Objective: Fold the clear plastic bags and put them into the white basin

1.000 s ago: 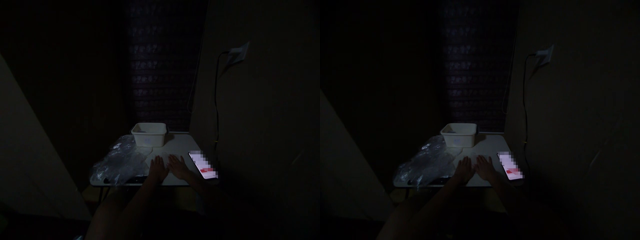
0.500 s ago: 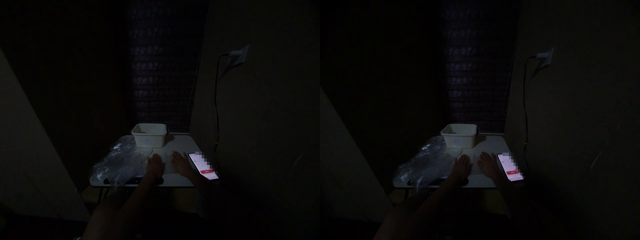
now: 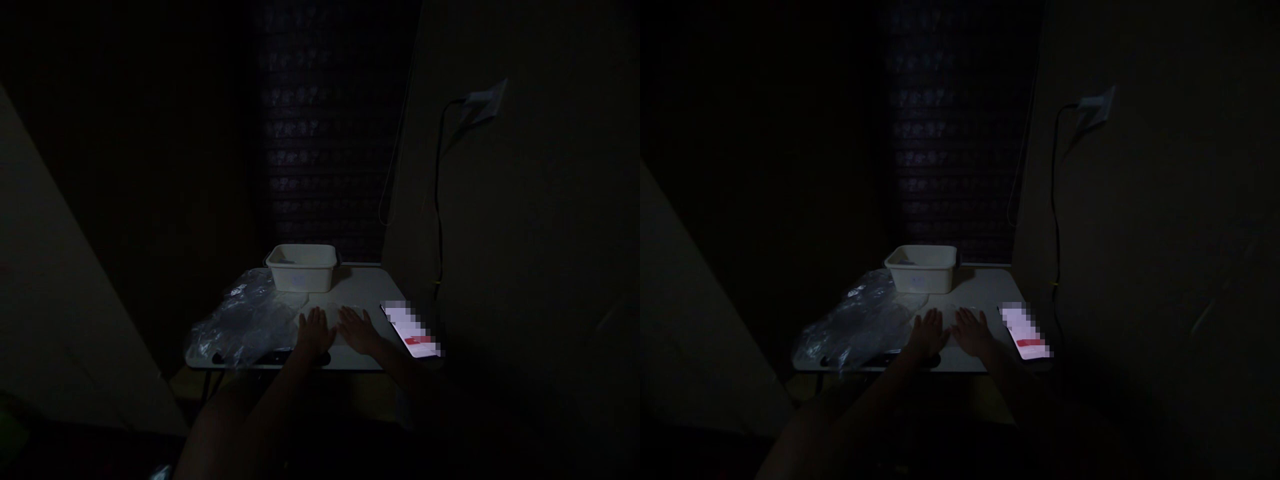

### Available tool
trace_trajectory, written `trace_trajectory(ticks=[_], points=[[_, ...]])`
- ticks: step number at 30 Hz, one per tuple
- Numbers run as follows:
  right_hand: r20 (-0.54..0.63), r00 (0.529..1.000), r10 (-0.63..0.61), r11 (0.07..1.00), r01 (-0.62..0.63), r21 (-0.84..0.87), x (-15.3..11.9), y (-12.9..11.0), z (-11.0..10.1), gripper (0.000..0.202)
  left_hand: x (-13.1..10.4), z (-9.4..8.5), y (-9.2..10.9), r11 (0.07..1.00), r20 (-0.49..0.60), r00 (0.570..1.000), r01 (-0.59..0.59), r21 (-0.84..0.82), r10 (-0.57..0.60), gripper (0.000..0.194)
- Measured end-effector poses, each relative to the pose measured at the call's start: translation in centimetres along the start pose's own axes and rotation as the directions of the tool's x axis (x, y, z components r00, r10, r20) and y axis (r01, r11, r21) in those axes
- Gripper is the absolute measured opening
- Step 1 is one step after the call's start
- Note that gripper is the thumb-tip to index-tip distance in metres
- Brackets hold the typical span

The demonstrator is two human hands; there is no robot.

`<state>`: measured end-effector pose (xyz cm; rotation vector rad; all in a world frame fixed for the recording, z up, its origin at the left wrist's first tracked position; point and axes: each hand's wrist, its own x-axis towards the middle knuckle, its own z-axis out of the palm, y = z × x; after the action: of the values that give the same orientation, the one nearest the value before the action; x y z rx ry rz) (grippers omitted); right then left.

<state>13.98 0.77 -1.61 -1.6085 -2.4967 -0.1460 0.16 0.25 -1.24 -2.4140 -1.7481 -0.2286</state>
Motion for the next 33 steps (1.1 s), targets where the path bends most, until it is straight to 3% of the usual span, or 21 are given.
trace_trajectory(ticks=[8, 12, 16, 19, 21, 29, 33], points=[[-0.033, 0.995, 0.093, 0.995, -0.094, -0.028, -0.4, 0.6, 0.0, 0.045, 0.1, -0.5, -0.1, 0.991, 0.091, 0.987, 0.129, 0.045, -0.132, 0.064], [-0.021, 0.993, 0.120, 0.993, -0.120, 0.023, -0.1, 1.7, -0.4, 0.039, 0.1, -0.9, 0.2, 0.992, 0.013, 0.993, 0.121, 0.027, -0.121, 0.061], [-0.059, 0.981, 0.183, 0.980, -0.177, 0.094, 0.4, 2.6, -1.6, 0.041, 0.0, -2.3, 0.9, 0.999, -0.086, 0.995, -0.048, 0.024, 0.050, 0.046], [-0.081, 0.983, 0.165, 0.982, -0.156, 0.107, 0.3, 2.6, -2.6, 0.041, -0.6, -3.8, 1.4, 0.966, -0.051, 0.964, -0.259, 0.028, 0.260, 0.030], [-0.093, 0.982, 0.165, 0.981, -0.154, 0.117, 0.2, 2.4, -3.1, 0.041, -1.2, -4.5, 1.7, 0.941, -0.011, 0.941, -0.338, 0.028, 0.338, 0.025], [-0.090, 0.974, 0.207, 0.970, -0.192, 0.152, 0.5, 1.5, -3.4, 0.042, -2.1, -4.0, 3.6, 0.864, 0.036, 0.869, -0.494, 0.095, 0.493, 0.016], [-0.107, 0.975, 0.195, 0.974, -0.179, 0.141, 0.3, 1.6, -3.7, 0.042, -1.7, -3.5, 4.2, 0.859, 0.051, 0.865, -0.502, 0.098, 0.500, 0.014]])
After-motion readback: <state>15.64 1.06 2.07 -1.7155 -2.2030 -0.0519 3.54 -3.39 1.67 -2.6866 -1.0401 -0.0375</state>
